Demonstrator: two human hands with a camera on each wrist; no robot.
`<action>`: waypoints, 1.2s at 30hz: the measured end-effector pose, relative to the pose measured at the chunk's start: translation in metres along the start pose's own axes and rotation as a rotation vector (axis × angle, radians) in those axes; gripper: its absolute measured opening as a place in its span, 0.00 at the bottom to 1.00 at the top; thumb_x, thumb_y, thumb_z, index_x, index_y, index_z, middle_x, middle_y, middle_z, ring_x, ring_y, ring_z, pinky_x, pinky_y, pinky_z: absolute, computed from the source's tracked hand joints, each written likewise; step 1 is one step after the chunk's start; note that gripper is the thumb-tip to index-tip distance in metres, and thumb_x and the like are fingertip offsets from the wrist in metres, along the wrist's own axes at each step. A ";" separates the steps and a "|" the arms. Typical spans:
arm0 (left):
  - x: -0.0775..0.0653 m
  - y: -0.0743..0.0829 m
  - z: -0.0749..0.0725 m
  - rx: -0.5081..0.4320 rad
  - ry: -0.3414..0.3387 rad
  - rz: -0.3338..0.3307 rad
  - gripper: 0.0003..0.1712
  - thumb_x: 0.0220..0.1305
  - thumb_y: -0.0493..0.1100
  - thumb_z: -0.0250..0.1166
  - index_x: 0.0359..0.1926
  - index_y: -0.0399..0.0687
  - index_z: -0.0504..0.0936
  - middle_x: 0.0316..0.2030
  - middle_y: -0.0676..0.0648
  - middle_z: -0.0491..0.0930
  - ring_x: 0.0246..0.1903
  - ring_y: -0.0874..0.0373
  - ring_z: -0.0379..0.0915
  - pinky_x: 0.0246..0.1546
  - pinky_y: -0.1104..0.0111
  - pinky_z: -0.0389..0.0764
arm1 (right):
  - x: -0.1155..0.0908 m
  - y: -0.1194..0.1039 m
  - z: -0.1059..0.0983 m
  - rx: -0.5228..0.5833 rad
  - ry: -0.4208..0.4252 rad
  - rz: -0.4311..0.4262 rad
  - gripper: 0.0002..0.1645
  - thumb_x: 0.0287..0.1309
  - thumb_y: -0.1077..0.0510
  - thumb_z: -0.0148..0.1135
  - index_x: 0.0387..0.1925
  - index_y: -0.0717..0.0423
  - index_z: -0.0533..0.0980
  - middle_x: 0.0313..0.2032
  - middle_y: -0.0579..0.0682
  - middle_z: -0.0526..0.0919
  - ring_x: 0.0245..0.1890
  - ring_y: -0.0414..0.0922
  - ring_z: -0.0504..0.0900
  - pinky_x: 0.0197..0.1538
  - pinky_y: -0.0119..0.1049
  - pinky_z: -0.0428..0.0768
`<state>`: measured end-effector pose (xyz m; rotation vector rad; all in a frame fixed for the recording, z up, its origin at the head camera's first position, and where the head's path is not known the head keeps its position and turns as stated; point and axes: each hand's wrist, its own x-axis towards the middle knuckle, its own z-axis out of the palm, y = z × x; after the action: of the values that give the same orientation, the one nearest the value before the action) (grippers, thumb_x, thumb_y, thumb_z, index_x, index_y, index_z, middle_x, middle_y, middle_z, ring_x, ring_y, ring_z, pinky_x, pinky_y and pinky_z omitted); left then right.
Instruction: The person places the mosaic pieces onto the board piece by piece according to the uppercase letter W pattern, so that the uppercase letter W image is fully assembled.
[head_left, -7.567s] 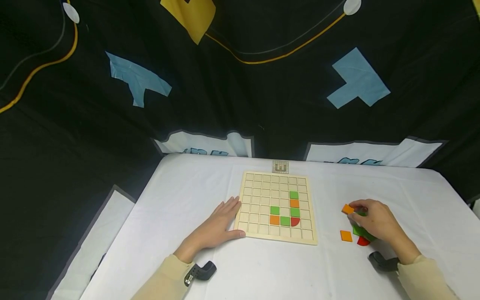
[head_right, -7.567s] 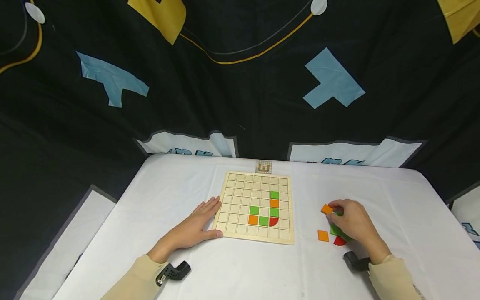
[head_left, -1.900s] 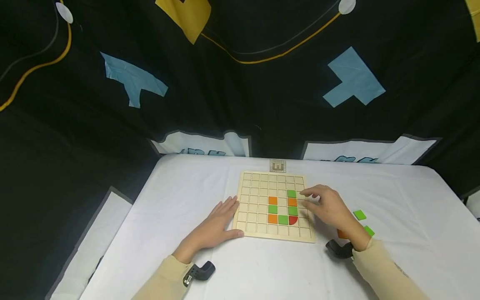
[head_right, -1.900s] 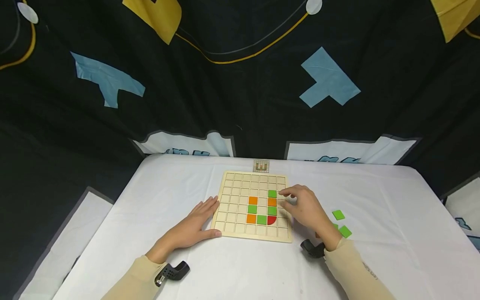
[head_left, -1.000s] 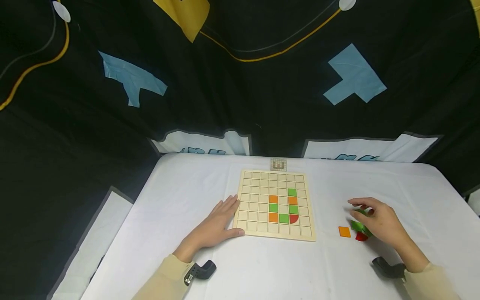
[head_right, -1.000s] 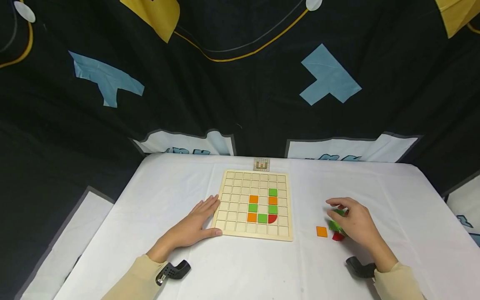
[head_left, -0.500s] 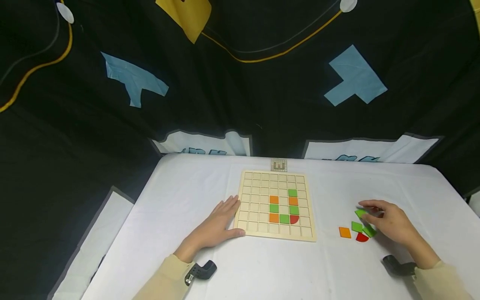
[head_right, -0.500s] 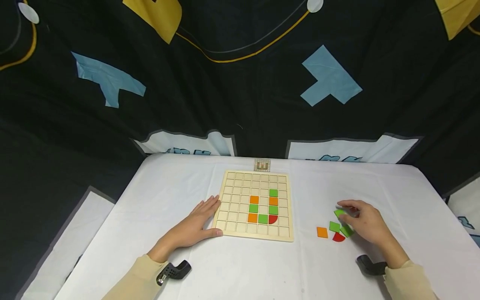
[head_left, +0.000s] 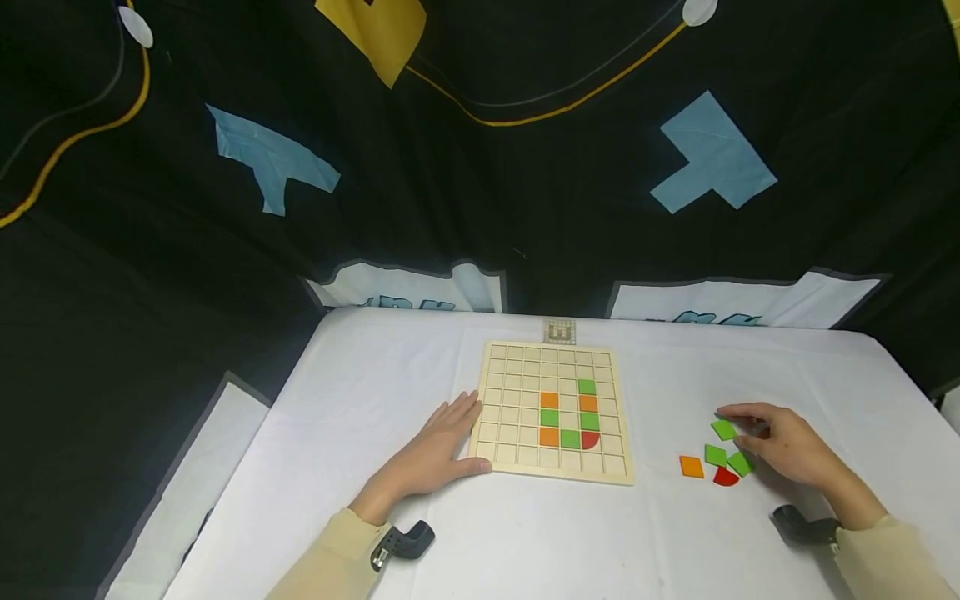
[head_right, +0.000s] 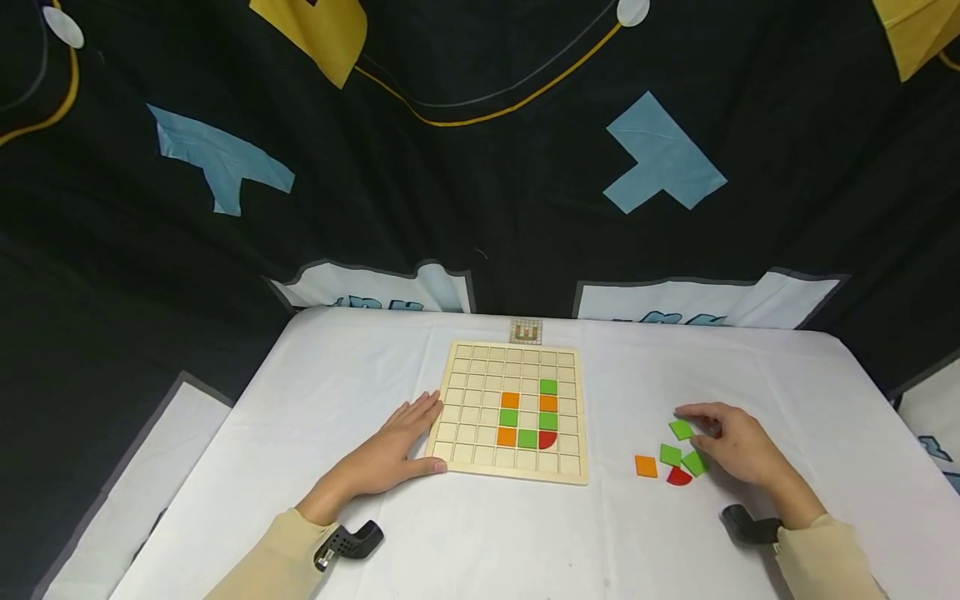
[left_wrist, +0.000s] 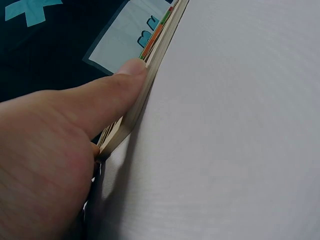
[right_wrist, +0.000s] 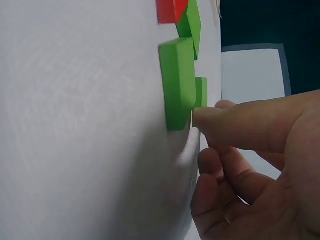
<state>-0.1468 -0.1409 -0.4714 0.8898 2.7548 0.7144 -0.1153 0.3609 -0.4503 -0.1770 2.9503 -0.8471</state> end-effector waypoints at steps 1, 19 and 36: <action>0.000 0.000 0.000 0.005 -0.001 -0.002 0.56 0.65 0.67 0.62 0.78 0.35 0.51 0.79 0.41 0.45 0.78 0.48 0.36 0.77 0.54 0.39 | 0.000 0.001 0.000 -0.002 -0.007 -0.001 0.23 0.57 0.67 0.67 0.56 0.64 0.79 0.53 0.67 0.80 0.45 0.56 0.77 0.44 0.39 0.82; -0.001 0.000 0.001 -0.004 0.004 0.005 0.56 0.65 0.67 0.63 0.77 0.34 0.52 0.78 0.40 0.46 0.78 0.48 0.36 0.77 0.53 0.39 | 0.004 0.002 0.000 -0.054 -0.013 -0.012 0.20 0.57 0.68 0.67 0.53 0.66 0.80 0.47 0.63 0.82 0.42 0.54 0.78 0.47 0.55 0.83; -0.001 0.000 0.001 -0.008 0.002 -0.012 0.56 0.65 0.67 0.63 0.78 0.35 0.52 0.79 0.41 0.45 0.78 0.49 0.35 0.77 0.55 0.39 | 0.004 0.000 0.003 -0.078 0.004 0.013 0.21 0.60 0.62 0.70 0.53 0.66 0.79 0.48 0.65 0.81 0.43 0.55 0.78 0.50 0.61 0.80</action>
<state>-0.1457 -0.1408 -0.4723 0.8707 2.7548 0.7234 -0.1185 0.3586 -0.4530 -0.1605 2.9864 -0.7320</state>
